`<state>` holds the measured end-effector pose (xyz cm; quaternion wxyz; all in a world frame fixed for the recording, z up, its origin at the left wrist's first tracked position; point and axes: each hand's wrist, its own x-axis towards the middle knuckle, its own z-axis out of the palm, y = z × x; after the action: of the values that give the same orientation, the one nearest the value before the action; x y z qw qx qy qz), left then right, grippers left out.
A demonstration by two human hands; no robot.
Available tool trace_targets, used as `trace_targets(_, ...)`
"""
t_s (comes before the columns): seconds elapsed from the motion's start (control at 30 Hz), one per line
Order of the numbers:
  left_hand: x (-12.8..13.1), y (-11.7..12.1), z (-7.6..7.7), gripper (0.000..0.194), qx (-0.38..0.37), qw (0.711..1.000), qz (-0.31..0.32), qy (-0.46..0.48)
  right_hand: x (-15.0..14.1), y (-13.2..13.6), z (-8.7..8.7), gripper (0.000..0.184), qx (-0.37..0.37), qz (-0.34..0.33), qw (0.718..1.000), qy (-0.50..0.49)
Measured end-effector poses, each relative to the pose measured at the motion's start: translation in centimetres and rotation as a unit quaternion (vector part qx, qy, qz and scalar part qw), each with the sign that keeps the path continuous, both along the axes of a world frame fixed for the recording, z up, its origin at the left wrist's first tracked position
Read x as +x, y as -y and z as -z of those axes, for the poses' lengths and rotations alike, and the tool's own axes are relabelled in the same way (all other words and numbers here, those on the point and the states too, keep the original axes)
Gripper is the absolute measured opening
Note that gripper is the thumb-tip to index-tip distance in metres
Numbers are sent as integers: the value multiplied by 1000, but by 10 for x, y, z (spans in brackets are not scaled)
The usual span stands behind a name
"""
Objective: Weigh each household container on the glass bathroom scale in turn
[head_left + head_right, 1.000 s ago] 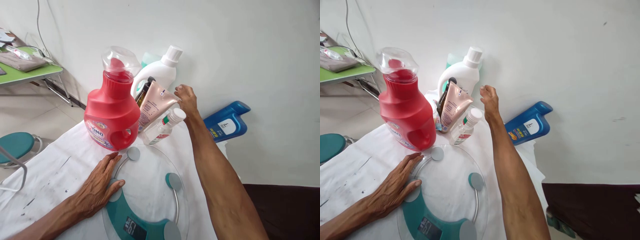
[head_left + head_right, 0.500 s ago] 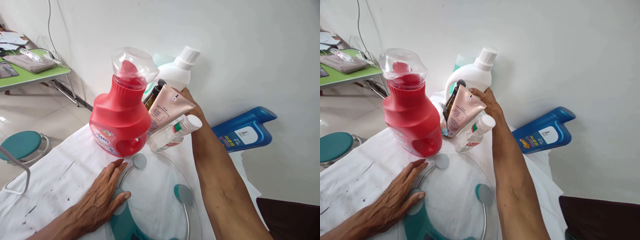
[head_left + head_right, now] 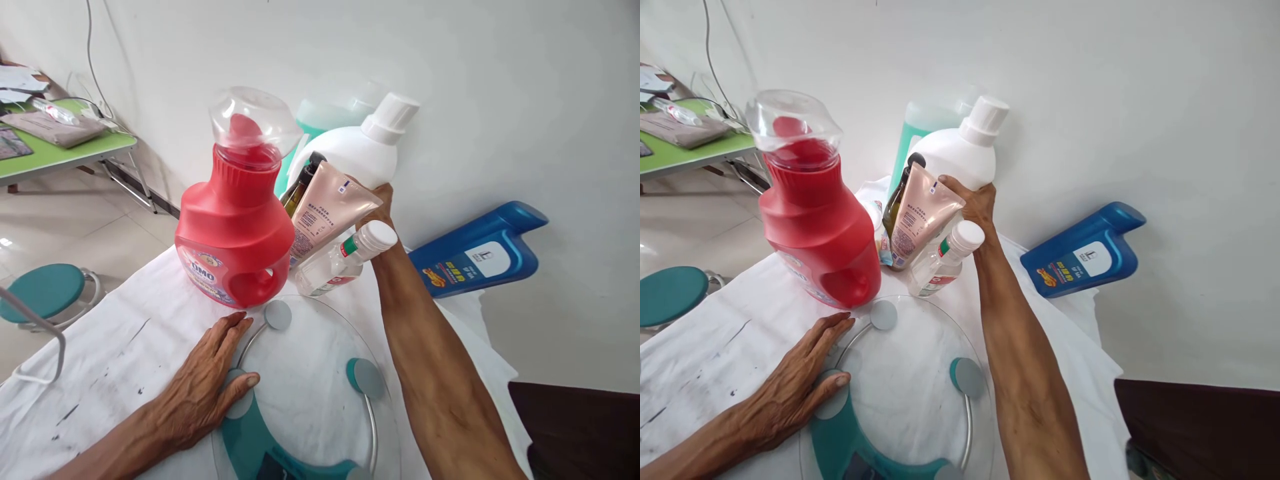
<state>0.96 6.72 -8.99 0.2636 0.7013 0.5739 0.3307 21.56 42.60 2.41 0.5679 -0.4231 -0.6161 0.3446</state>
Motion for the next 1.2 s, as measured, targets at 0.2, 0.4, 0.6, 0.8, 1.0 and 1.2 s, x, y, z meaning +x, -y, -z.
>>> trace_targets(0.2,0,-2,0,62,2,1000,3,-9,40,46,-3,48,5,82,995,-48)
trace_targets(0.4,-3,-3,2,59,14,1000,6,-10,92,107,-1,44,30,189,978,-78)
trace_targets(0.6,-3,-7,-4,57,27,1000,3,-12,120,188,-15,34,70,260,960,-82)
trace_targets(0.8,-3,-10,-9,58,38,999,17,-14,129,272,-39,23,131,216,967,-7)
trace_targets(1.0,-5,-12,-8,53,57,998,26,-19,105,322,-34,35,74,188,979,-27)
trace_targets(1.2,-5,-11,-11,48,66,997,38,-23,75,340,-23,52,32,175,983,-34)
